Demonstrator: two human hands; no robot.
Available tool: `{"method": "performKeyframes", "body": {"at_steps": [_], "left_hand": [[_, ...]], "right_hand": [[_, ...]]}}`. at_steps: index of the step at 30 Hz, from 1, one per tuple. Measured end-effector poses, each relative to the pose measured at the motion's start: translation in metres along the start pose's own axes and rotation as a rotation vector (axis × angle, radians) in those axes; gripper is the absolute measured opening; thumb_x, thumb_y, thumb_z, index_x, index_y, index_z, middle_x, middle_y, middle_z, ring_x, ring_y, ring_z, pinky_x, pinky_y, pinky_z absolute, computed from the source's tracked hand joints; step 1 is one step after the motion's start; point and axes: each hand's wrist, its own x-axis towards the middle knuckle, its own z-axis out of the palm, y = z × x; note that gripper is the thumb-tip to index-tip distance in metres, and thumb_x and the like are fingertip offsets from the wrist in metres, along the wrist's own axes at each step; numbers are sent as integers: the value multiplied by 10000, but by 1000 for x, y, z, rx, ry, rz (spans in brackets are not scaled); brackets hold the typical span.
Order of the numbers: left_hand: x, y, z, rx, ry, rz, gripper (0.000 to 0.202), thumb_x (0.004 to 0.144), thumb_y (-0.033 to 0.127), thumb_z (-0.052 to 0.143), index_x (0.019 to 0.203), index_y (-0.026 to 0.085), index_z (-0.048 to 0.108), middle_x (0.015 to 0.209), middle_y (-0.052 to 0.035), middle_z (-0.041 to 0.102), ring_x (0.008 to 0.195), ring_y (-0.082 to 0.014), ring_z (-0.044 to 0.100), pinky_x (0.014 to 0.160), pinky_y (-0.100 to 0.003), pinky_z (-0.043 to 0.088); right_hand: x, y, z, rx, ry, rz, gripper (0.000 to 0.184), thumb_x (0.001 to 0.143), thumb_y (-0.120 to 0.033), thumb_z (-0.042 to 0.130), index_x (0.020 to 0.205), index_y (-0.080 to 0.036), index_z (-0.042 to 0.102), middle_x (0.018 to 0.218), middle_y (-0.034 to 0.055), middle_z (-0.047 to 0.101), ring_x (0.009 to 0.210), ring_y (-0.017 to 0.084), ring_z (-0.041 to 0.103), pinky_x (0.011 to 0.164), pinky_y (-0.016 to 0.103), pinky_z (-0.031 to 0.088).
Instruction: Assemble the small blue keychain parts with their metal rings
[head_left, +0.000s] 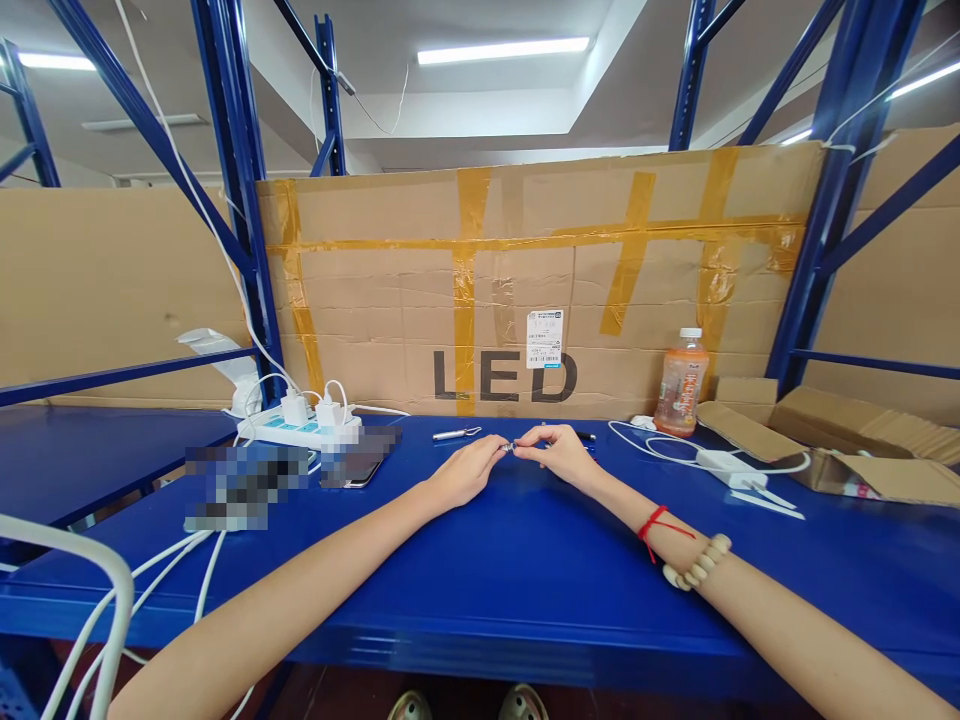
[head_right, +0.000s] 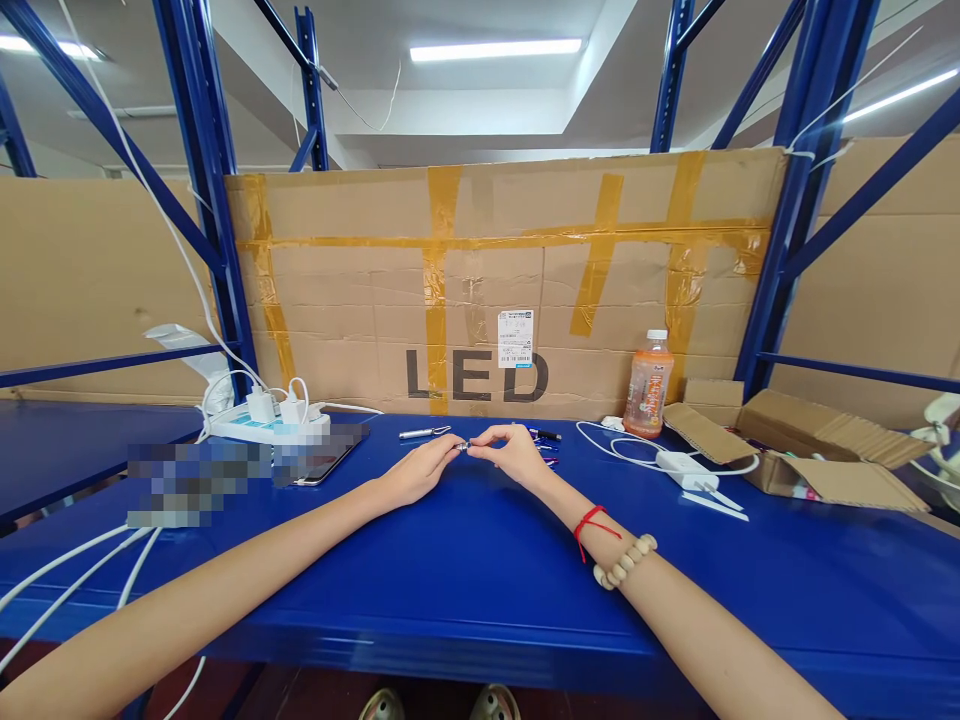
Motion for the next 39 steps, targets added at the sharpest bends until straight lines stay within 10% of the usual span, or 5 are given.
{"method": "performKeyframes", "body": {"at_steps": [18,39], "left_hand": [[-2,2,0,96,21,70,272,904,242,247,1055,203,471,1039,-23,569,952,-134,534,824,-250,421],[1,-11,7,272,147,194,290,883,238,341,1052,136,554,821,-61,615,789,-160,563,706,-270,458]], "right_hand": [[-3,0,2,-39,29,-205,254,528,-392,723,545,-164,612,660,34,620,663,157,572,661,289,445],[-8,-9,5,-79,-36,20,294,604,-408,645,572,-119,604,591,24,596,540,93,481,541,226,391]]}}
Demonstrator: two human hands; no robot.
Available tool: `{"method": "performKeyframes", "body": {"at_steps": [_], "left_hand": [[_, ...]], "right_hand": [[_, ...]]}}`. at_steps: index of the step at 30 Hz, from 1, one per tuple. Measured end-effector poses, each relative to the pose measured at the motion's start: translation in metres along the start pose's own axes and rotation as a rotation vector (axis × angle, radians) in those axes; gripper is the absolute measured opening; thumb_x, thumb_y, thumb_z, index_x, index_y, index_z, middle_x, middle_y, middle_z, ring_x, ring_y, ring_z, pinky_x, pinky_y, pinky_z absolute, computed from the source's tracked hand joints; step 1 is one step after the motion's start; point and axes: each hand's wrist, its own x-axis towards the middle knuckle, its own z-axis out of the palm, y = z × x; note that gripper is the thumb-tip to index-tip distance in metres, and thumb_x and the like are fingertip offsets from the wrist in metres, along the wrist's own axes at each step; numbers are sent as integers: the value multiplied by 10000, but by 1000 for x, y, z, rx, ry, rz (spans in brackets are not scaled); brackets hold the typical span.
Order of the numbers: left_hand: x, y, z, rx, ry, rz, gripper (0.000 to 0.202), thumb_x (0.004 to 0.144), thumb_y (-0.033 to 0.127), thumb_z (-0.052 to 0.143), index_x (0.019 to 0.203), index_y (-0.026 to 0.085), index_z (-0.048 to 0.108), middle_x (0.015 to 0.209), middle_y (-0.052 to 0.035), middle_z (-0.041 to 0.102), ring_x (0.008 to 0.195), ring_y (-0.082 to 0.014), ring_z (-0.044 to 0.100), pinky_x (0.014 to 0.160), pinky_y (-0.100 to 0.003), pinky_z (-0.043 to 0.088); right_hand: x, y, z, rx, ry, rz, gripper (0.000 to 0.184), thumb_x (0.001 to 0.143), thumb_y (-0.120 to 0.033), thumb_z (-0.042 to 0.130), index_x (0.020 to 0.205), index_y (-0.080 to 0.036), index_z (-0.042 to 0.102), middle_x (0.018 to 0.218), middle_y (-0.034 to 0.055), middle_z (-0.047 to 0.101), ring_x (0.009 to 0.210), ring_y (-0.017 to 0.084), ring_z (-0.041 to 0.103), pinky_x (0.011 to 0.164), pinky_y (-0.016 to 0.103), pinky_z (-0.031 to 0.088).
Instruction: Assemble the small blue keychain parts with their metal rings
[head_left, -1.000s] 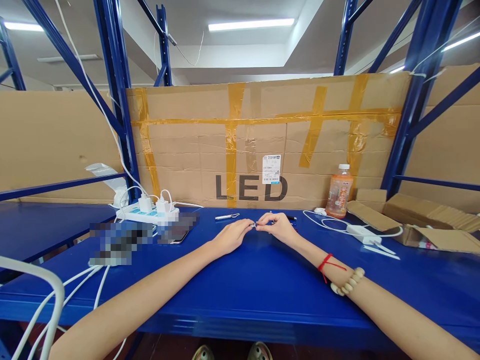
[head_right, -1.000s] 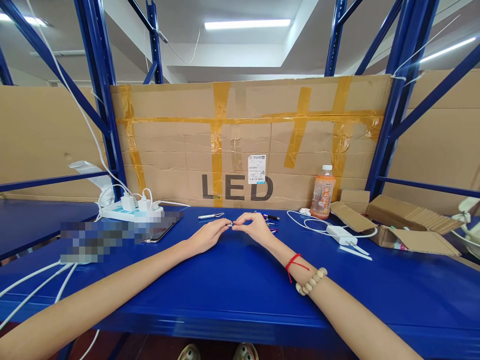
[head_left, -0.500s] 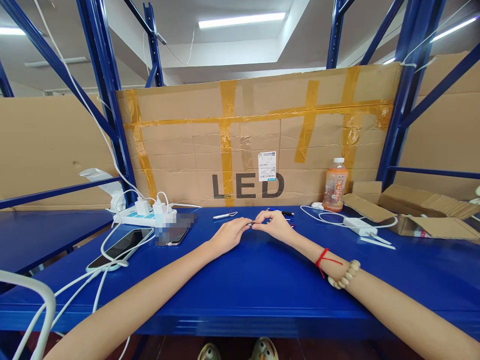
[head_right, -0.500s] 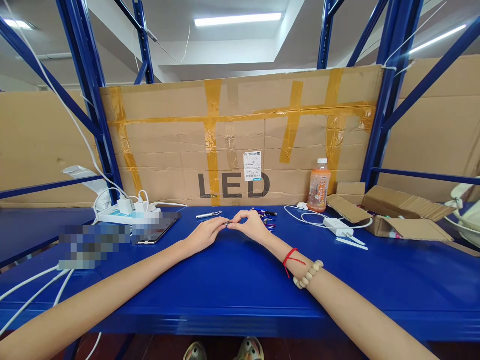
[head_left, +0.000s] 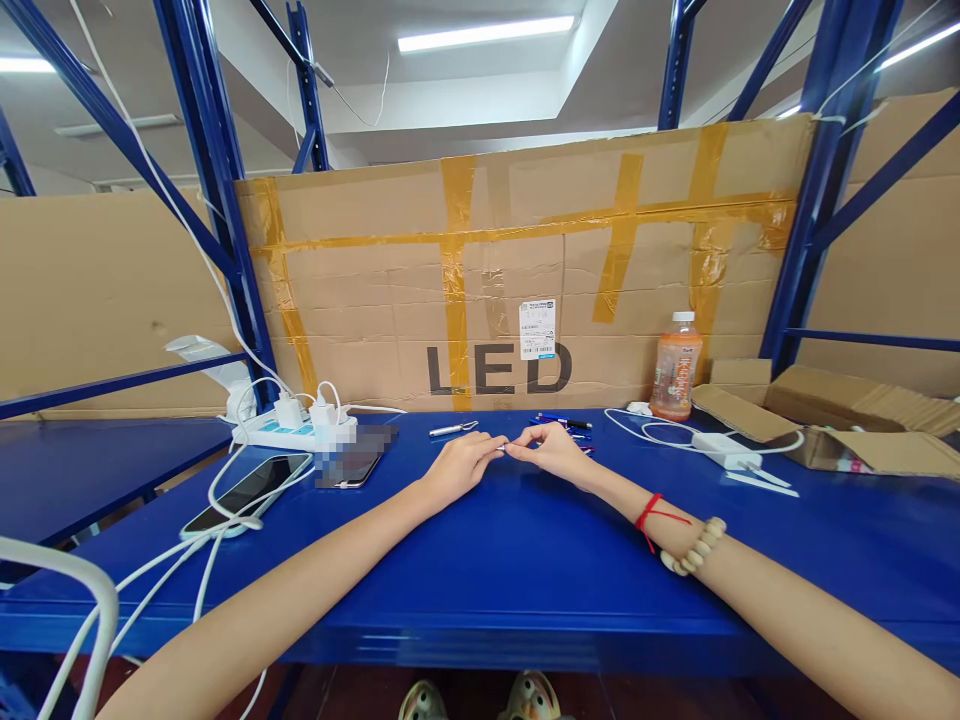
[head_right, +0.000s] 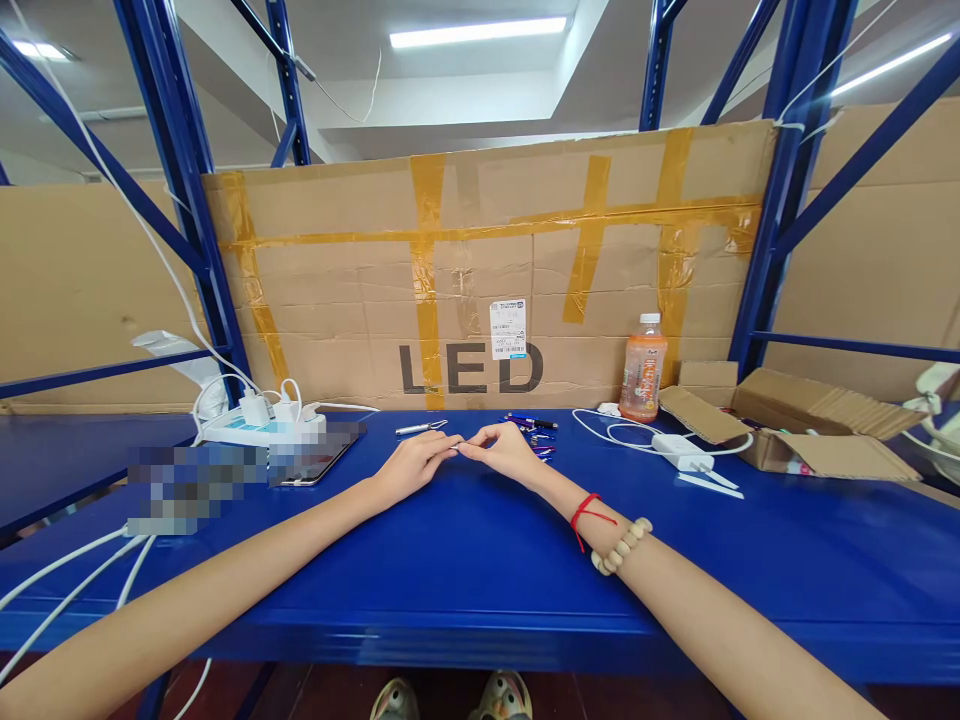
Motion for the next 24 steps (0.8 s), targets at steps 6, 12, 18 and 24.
{"method": "performKeyframes", "body": {"at_steps": [6,12,18,24], "left_hand": [[1,0,2,6,17,-21,295,882,254,350,1056,143,561,811,-56,618,782,-158,568,699,-267,458],[2,3,1,-11,-15,-121,286,878,267,361,1068,170,552,841,-44,623,825,-163,581,720,-264,462],[4,6,0,-26,-56,-192,267,883,280,337,1043,195,533,989,-31,617,936,-166,566,804,-285,447],[5,8,-2,-23,-86,-226,259,886,294,317,1037,205,507,1000,-21,613,935,-162,568,797,-281,447]], "right_hand": [[-2,-1,1,74,-12,121,342,579,-442,659,627,-105,621,578,12,559,461,48,384,417,188,307],[0,1,2,106,-18,132,399,571,-491,651,665,-105,620,594,14,548,466,50,389,383,173,303],[2,7,2,111,-23,121,409,595,-510,632,696,-114,620,647,29,569,509,63,418,376,159,318],[3,12,2,118,-29,119,400,623,-509,617,727,-122,633,670,26,567,522,62,418,378,155,317]]}}
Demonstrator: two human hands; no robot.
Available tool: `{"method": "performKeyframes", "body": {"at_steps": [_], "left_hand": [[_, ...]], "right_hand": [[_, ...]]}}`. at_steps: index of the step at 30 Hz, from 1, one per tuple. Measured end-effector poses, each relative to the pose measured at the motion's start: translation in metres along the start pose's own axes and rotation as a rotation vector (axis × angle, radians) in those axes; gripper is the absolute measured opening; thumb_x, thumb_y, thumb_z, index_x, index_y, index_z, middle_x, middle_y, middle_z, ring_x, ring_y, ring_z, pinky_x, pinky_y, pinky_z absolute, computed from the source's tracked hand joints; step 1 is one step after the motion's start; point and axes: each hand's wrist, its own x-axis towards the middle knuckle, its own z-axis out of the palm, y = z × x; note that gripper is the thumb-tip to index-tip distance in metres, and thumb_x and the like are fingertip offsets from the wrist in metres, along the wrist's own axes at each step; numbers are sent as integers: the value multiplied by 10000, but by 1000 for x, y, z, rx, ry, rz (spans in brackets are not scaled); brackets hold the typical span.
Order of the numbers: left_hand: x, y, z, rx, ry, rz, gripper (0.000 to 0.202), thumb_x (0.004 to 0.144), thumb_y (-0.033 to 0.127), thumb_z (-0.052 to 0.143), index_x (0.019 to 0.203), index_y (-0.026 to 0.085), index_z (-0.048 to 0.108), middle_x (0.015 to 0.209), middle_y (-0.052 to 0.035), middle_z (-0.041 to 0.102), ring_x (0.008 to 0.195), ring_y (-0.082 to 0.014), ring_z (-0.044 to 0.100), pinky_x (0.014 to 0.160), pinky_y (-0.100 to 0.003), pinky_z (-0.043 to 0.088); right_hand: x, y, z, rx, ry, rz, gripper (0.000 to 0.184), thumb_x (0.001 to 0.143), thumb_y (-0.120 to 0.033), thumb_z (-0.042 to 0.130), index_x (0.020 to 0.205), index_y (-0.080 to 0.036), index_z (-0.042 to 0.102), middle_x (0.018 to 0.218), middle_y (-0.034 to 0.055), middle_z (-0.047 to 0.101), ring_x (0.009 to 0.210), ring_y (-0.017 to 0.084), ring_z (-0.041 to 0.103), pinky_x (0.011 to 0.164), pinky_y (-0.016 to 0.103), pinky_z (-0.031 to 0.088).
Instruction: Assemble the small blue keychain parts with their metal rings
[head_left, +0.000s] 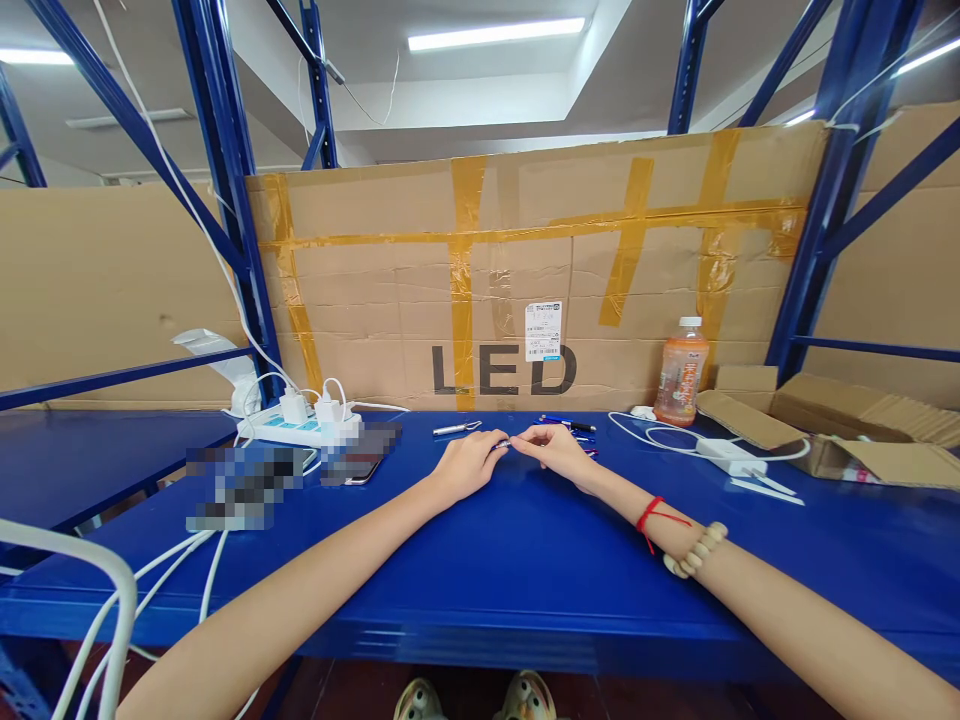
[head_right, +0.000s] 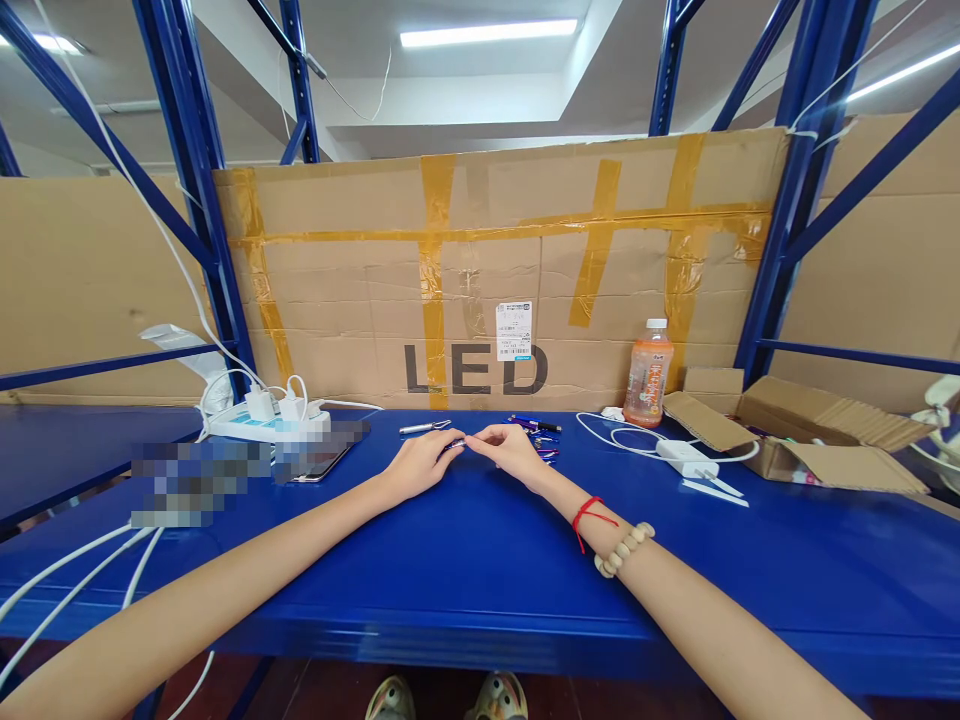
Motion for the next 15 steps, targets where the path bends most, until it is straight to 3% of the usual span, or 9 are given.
{"method": "performKeyframes", "body": {"at_steps": [8,15], "left_hand": [[1,-2,2,23,35,-9,254,895,268,302,1047,211,497,1003,-26,609,959,-162,556,817,-289,441],[0,-2,-1,-23,72,72,243,903,248,283,1037,187,476,996,-40,598,919,-152,556,827,-293,433]], "right_hand": [[-1,-5,0,56,10,45,387,626,-492,622,796,-146,654,697,19,563,563,67,424,396,153,327],[-3,-9,-2,88,-20,98,364,597,-439,663,805,-141,674,733,30,583,564,55,412,424,149,326]]}}
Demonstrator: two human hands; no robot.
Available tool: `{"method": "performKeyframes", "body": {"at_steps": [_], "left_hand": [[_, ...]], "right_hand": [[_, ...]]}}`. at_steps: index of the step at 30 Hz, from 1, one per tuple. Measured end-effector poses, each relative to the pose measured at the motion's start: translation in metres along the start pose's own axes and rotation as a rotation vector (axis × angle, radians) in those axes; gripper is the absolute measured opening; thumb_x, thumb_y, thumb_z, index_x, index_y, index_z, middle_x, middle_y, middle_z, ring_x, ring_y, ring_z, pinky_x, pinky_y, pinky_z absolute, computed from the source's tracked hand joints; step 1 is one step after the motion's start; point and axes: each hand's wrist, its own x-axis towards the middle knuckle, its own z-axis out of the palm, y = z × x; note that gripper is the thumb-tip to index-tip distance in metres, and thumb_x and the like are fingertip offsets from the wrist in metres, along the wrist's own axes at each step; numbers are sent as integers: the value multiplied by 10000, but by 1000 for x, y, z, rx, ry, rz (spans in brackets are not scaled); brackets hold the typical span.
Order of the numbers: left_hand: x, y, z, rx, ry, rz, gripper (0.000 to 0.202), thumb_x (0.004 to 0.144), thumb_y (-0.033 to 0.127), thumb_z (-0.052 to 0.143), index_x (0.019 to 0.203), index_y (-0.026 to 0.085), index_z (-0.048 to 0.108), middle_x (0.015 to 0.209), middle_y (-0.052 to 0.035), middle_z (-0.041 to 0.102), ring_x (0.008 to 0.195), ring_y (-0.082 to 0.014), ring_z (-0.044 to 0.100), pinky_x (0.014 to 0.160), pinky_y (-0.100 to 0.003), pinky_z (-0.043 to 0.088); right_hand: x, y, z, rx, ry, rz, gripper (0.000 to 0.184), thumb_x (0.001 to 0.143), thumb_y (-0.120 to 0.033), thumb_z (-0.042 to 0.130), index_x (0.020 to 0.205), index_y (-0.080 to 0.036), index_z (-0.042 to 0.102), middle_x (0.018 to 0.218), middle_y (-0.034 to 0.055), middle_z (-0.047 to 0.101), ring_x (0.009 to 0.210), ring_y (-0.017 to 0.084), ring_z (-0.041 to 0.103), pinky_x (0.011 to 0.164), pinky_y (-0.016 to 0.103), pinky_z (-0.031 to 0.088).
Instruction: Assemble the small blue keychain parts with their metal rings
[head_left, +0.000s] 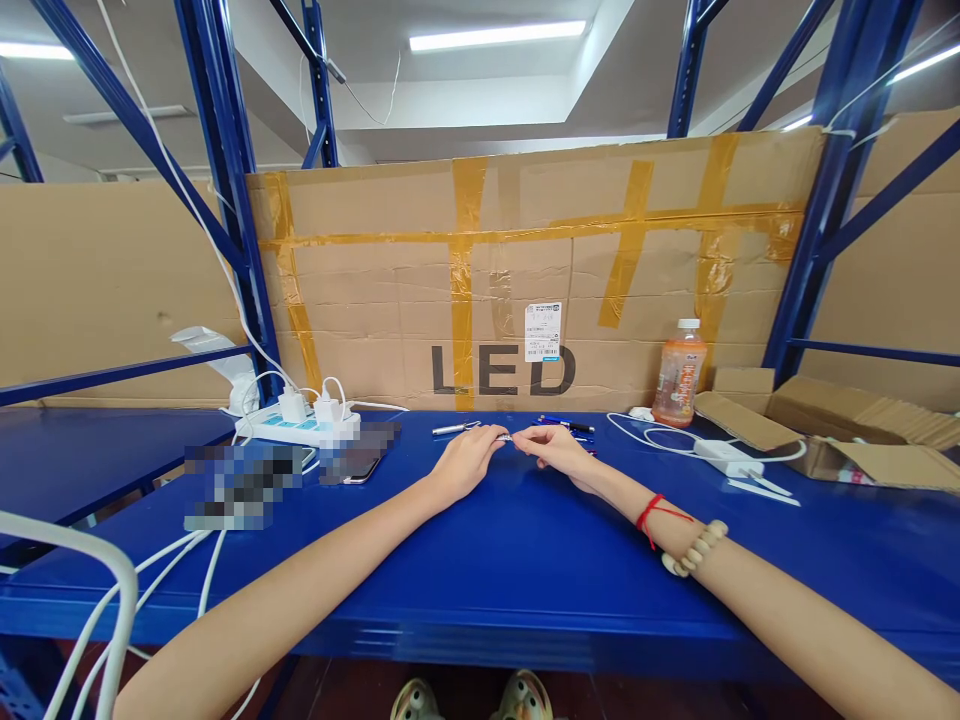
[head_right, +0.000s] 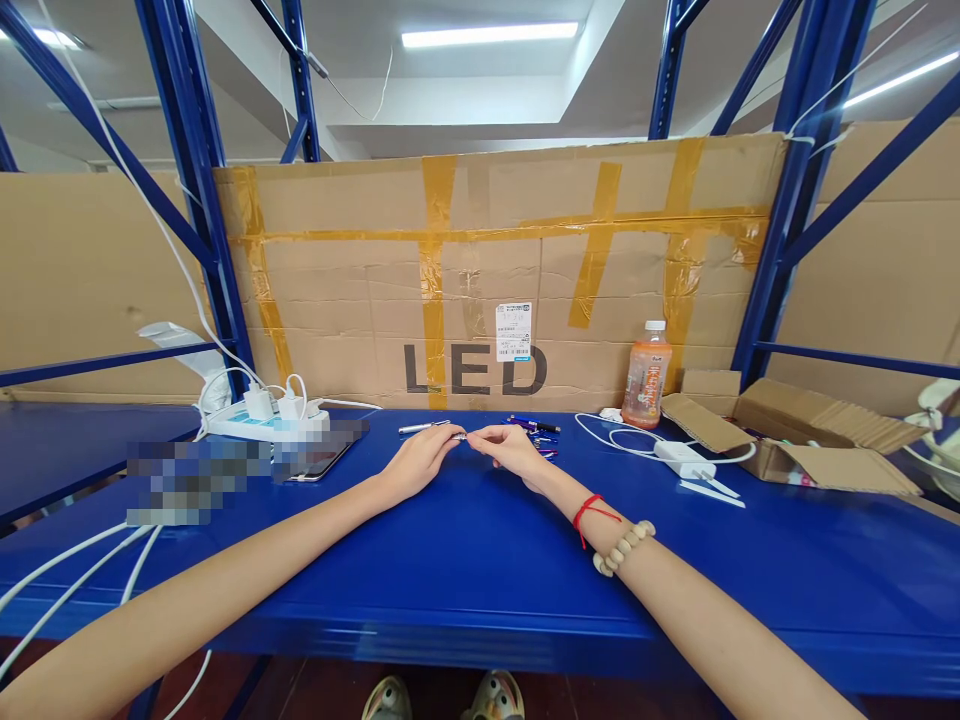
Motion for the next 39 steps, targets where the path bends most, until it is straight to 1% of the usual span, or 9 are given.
{"method": "performKeyframes", "body": {"at_steps": [7,13,17,20,24,27,31,35,39], "left_hand": [[-3,1,-2,-32,-8,97,212,897,240,301,1006,164,465,1000,-59,600,909,-164,562,784,-294,449],[-3,-1,-2,9,31,155,229,894,241,312,994,154,498,965,-65,610,895,-169,561,800,-298,443],[-3,-2,0,-25,35,128,263,895,233,310,1095,191,475,1008,-45,602,947,-156,549,835,-292,433],[-2,-2,3,-83,54,47,266,893,241,313,1096,205,480,1045,-36,591,976,-152,543,857,-289,427],[-1,-2,6,-161,67,-35,254,893,243,298,1063,196,480,1050,-37,584,962,-150,546,838,-276,433],[0,-3,6,-189,72,-59,258,894,251,283,1062,196,471,1055,-43,577,958,-154,545,824,-276,434],[0,-4,6,-217,75,-81,262,895,252,274,1070,197,461,1053,-48,571,945,-154,546,809,-275,434],[0,-3,4,-248,31,-73,256,895,248,265,1055,203,460,1024,-42,573,916,-152,544,792,-273,424],[0,0,0,-312,-61,-27,249,898,250,250,1022,197,458,916,-28,582,801,-134,546,709,-240,416]], "right_hand": [[1,6,-3,-59,-17,4,367,578,-457,664,775,-149,685,715,32,595,544,61,430,425,162,329],[1,7,-3,-115,-24,-16,392,602,-495,634,744,-131,664,598,8,525,503,53,389,398,158,295],[1,5,-1,-98,7,-35,387,593,-500,643,702,-129,639,562,-10,492,468,48,361,389,173,276],[1,0,2,-98,52,-46,394,598,-514,636,686,-131,622,524,-21,471,439,47,354,384,180,265],[4,-5,6,-155,135,-159,401,607,-527,625,653,-129,609,553,3,533,436,57,383,411,200,304],[7,-5,5,-208,205,-295,371,619,-494,637,732,-140,633,689,32,594,459,64,424,461,217,362],[9,-3,-1,-318,160,-463,294,679,-439,614,818,-189,679,851,46,592,477,63,468,528,239,412],[8,-4,-5,-440,163,-549,248,708,-413,600,846,-229,692,854,39,581,509,72,477,545,243,409],[5,-9,-10,-520,158,-570,213,694,-413,618,758,-229,703,802,30,579,557,87,480,536,230,385]]}}
